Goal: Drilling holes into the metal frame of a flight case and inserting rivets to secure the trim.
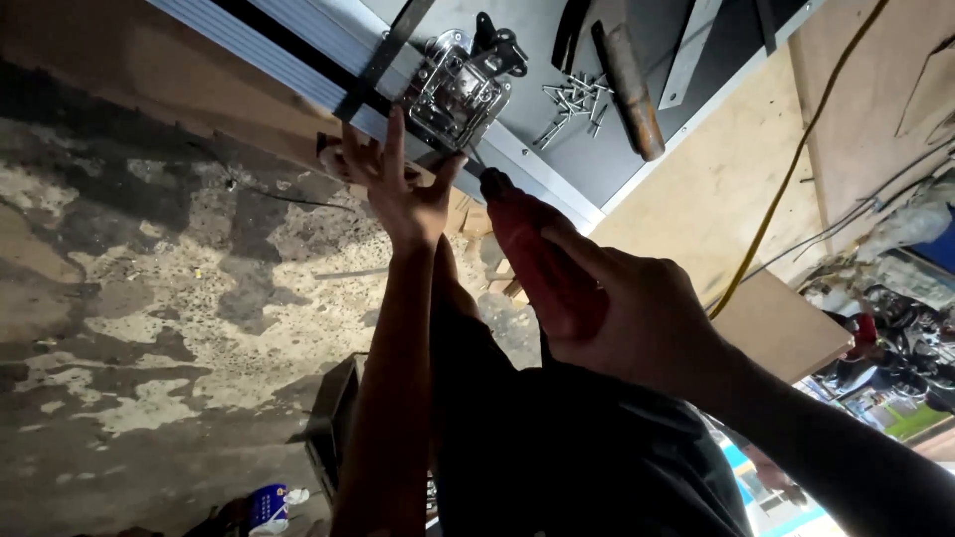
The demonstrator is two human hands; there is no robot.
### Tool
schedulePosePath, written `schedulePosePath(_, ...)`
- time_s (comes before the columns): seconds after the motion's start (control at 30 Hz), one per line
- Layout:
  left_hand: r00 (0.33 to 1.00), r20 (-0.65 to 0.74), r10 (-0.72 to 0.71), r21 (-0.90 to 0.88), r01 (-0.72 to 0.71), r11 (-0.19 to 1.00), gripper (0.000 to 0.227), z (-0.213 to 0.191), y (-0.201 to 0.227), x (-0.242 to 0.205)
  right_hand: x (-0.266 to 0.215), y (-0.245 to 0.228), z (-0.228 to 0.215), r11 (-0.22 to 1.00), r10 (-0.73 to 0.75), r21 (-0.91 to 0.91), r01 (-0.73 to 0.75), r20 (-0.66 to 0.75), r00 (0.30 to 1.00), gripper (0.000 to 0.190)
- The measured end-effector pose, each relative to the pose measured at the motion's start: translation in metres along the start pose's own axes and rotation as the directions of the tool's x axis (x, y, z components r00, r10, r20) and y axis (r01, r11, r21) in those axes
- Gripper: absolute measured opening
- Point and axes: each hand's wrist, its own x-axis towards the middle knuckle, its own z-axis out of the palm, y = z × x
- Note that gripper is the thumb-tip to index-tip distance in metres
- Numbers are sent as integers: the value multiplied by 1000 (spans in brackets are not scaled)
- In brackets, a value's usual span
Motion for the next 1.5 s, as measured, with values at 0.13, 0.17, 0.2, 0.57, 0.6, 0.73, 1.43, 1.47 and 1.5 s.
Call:
schedulePosePath(0.13, 998, -52, 47, -9, -48, 999, 91, 4, 0, 3, 2, -5, -5, 1000, 14, 27, -14, 21, 1000, 106)
schedulePosePath(0.17, 998, -46, 41, -41, -43, 998, 94, 6, -1, 2, 3, -3, -4, 1000, 7, 29, -8, 17, 1000, 107)
schedulePosePath(0.2, 999, -40, 35, -73, -38, 997, 97, 7, -3, 1, 4, 0, -3, 1000, 1, 31, -1, 13, 1000, 107)
schedulePosePath(0.57, 999, -52, 8, -40, -10, 999, 97, 13, -7, 0, 3, 4, -2, 999, 51, 16, -51, 1, 999, 106)
schedulePosePath(0.6, 996, -89, 18, -40, -21, 999, 96, 15, -8, 2, 3, 5, -1, 1000, 31, 5, -31, 5, 1000, 110)
schedulePosePath(0.73, 996, -88, -15, -27, 13, 1000, 91, 12, -8, 0, 5, 0, -6, 998, 60, 24, -60, 13, 998, 106)
schedulePosePath(1.43, 1000, -25, -10, 195, 15, 981, 90, -9, 26, -3, -62, 37, 12, 975, -35, 211, 66, -150, 988, 106)
schedulePosePath(1.47, 998, 21, -57, 90, 55, 994, 88, -15, 35, -3, -72, 42, 12, 965, 33, 262, 13, -169, 985, 101)
schedulePosePath(1.5, 994, 59, -93, -10, 93, 996, 85, -22, 42, 0, -78, 47, 13, 949, 88, 313, -25, -188, 978, 96)
